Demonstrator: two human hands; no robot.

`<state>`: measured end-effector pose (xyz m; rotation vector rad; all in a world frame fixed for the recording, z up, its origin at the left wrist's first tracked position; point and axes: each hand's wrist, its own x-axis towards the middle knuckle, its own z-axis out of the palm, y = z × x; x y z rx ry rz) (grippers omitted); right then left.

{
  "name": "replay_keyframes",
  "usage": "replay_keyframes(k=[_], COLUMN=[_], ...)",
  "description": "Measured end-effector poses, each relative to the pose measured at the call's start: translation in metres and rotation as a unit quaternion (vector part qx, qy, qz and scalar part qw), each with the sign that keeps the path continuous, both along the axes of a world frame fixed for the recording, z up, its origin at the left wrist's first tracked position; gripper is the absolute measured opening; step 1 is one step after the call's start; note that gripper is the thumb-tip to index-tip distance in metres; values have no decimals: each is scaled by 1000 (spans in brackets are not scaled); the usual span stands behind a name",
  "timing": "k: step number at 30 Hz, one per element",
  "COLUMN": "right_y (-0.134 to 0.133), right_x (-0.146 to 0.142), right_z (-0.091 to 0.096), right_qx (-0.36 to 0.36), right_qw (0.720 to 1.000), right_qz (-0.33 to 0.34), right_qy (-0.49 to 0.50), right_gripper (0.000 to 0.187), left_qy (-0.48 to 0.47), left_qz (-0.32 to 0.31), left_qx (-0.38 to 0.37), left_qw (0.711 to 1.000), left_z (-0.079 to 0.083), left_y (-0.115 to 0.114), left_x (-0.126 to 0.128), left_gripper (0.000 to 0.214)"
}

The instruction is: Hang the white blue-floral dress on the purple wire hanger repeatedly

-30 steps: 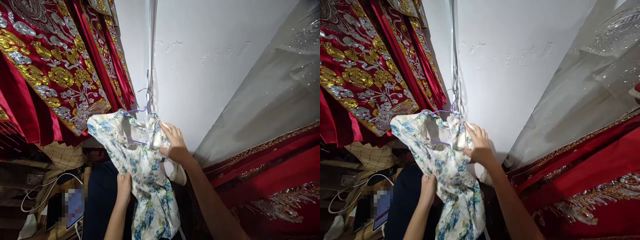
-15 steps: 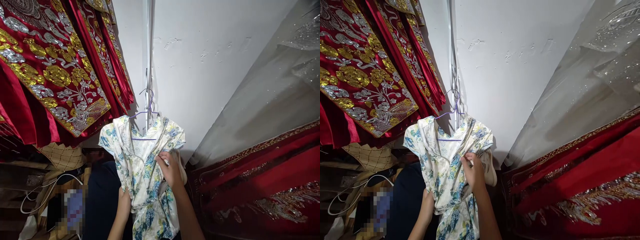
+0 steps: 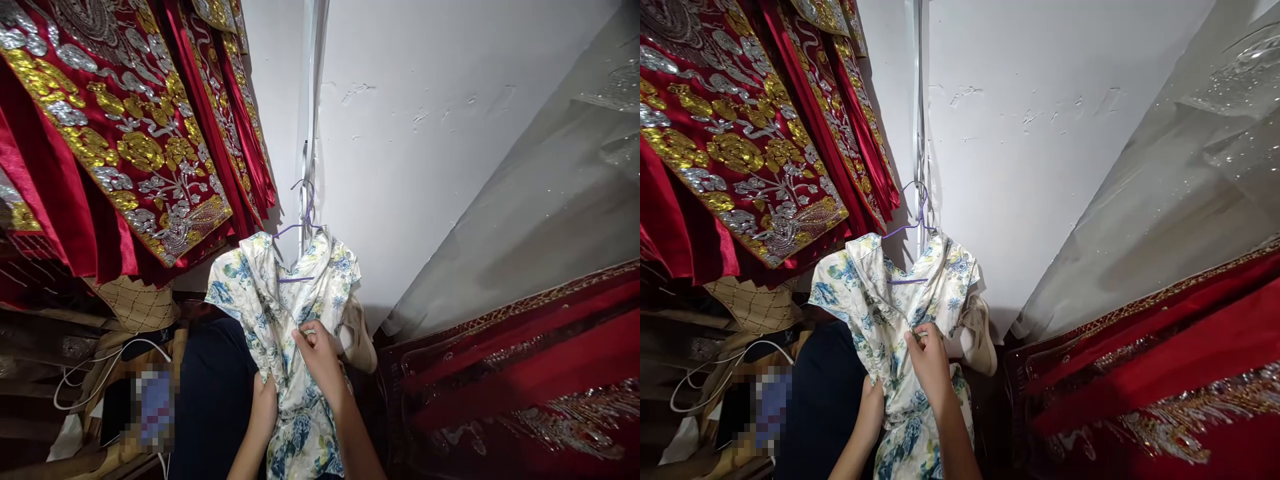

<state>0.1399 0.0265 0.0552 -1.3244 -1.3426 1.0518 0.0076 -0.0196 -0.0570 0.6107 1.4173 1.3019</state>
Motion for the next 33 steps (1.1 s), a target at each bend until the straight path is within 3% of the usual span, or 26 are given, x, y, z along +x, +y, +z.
replay_keyframes(k=[4, 8, 12, 17, 21, 23, 25, 27, 30, 33], right_y=[4, 3, 3, 4, -3, -9, -17, -24, -35, -41], right_x=[-3, 2, 3, 7, 14, 14, 11, 6, 2, 3], right_z=[-13, -10, -5, -9, -19, -23, -24, -22, -17, -14], right_qx=[-6, -3, 0, -14, -38, -54, -69, -86, -103, -106], right_qw=[1000, 1000, 1000, 999, 995, 992, 989, 984, 979, 977], right_qz=[8, 17, 18, 36, 48, 56, 69, 84, 101, 124], right_qy=[-11, -13, -25, 23, 73, 95, 114, 131, 143, 134], right_gripper=[33, 33, 40, 41, 39, 40, 39, 38, 37, 38], left_qy=[16, 28, 25, 39, 78, 159, 250, 295, 244, 169], left_qz=[15, 6, 6, 4, 76, 148, 166, 90, -62, -119], left_qx=[22, 7, -8, 22, 129, 226, 302, 315, 247, 207], left_qw=[1000, 1000, 1000, 999, 986, 950, 905, 898, 936, 957], left_z=[2, 2, 2, 23, 56, 70, 79, 82, 82, 82], left_y=[-5, -6, -14, -16, -20, -27, -35, -38, -31, -17], left_x=[-8, -9, 4, -7, -33, -33, -21, -4, 16, 24], left_gripper=[38, 42, 46, 50, 57, 58, 57, 50, 48, 49])
